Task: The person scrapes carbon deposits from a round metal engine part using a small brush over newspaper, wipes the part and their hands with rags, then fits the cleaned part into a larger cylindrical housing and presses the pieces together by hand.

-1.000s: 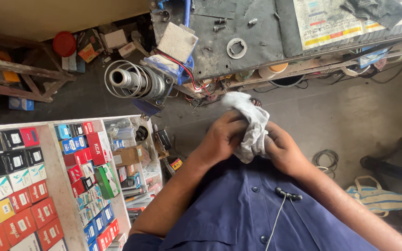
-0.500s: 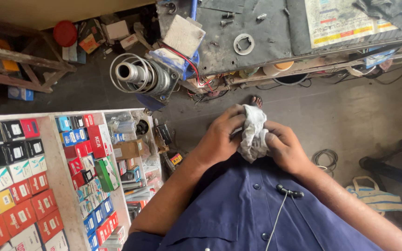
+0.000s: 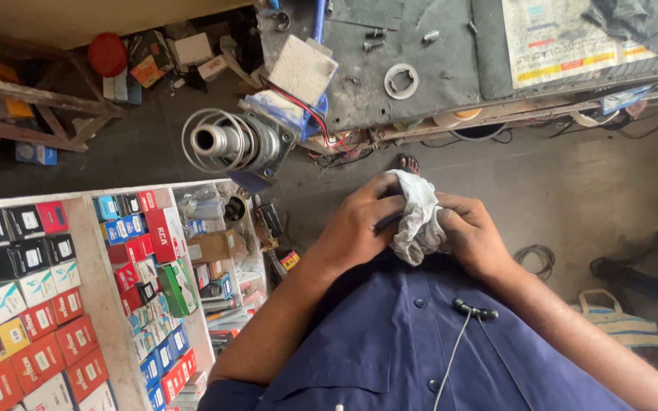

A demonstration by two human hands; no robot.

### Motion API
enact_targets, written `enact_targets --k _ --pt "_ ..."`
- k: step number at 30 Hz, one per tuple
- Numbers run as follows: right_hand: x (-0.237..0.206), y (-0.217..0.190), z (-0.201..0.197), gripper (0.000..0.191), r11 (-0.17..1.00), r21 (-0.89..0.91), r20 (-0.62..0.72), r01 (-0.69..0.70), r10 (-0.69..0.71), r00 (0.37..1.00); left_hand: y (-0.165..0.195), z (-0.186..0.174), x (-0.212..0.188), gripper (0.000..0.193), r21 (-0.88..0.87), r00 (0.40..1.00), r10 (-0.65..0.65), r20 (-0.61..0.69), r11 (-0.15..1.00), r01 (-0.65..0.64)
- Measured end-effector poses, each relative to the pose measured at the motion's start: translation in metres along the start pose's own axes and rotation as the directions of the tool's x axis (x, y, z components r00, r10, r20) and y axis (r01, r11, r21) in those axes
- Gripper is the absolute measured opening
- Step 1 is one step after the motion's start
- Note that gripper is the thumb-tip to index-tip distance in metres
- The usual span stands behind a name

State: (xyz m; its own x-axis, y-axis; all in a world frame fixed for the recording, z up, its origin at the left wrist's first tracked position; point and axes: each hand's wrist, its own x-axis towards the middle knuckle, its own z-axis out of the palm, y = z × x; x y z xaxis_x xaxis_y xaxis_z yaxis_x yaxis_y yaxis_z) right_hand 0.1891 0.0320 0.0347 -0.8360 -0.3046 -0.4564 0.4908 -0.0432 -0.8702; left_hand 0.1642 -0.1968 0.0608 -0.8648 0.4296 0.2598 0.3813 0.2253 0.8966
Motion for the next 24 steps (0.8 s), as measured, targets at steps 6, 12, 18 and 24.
enact_targets --k 6,12,18,24 --pt "0.015 -0.008 -0.012 0.024 0.947 0.257 0.043 -0.19 0.185 0.982 0.0 -0.001 0.012 0.036 -0.068 0.999 -0.018 -0.049 0.998 0.015" --pt "0.031 -0.013 -0.026 0.019 0.975 0.137 0.091 -0.178 0.166 0.982 -0.007 -0.011 0.035 0.03 -0.008 1.0 0.009 0.01 1.0 -0.009" --pt "0.052 -0.029 -0.036 0.016 1.0 0.016 -0.032 -0.012 0.013 0.999 -0.021 -0.001 0.069 0.028 0.093 0.998 -0.006 -0.068 0.996 0.012" --pt "0.077 -0.063 -0.056 0.018 0.991 0.068 -0.155 0.117 -0.105 0.982 -0.029 0.036 0.105 0.035 -0.32 0.952 -0.235 -0.195 0.933 0.165"
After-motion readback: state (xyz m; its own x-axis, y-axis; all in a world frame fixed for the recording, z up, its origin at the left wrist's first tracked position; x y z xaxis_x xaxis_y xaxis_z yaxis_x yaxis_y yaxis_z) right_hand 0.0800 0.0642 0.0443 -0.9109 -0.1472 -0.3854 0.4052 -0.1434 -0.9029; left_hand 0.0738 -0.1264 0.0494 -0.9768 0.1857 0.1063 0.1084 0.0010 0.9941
